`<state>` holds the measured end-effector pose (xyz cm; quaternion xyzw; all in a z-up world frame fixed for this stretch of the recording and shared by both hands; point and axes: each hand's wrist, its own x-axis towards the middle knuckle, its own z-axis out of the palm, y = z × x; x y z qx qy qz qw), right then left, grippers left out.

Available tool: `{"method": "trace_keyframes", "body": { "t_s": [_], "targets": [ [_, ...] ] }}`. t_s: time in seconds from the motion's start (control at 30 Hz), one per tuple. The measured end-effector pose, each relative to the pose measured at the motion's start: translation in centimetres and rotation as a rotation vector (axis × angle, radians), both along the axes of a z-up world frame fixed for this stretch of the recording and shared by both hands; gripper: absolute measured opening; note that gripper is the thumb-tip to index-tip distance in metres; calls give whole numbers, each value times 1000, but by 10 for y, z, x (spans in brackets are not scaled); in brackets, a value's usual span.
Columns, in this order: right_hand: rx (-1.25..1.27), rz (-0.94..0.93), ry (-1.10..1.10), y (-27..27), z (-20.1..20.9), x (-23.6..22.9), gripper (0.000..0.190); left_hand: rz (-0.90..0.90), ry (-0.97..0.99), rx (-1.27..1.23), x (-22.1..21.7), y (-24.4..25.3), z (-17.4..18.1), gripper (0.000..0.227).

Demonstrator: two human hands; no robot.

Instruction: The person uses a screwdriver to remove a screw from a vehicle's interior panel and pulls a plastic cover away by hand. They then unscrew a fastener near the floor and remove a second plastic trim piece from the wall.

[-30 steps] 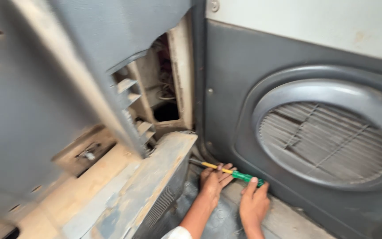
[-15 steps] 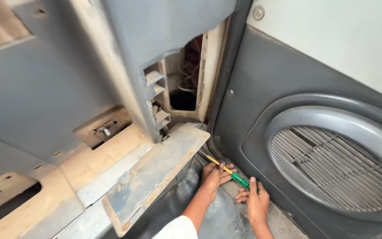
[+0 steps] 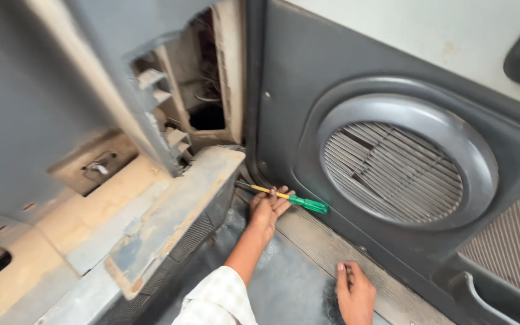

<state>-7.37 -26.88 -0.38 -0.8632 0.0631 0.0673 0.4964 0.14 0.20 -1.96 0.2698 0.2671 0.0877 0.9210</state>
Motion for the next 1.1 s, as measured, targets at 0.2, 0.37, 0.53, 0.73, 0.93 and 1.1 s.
{"method": "trace_keyframes", "body": {
  "t_s": [0.2, 0.37, 0.53, 0.73, 0.93, 1.1],
  "targets": [
    [-458, 116, -400, -3, 13, -33, 9, 21, -19, -6, -3, -2, 3, 16],
    [-582, 151, -482, 6, 16, -33, 11, 14, -103, -24, 0, -3, 13, 14],
    [-636, 165, -512, 14, 23, -37, 14, 27, -40, -49, -6, -2, 25, 16],
    [-658, 196, -489, 13, 22, -43, 14, 35, -53, -42, -6, -2, 10, 15],
    [-379, 194, -298, -12, -1, -33, 15, 31, -65, -53, 5, 1, -4, 15],
    [-361, -107, -488, -310, 39, 48, 14, -11, -118, -28, 5, 5, -17, 17]
  ]
}}
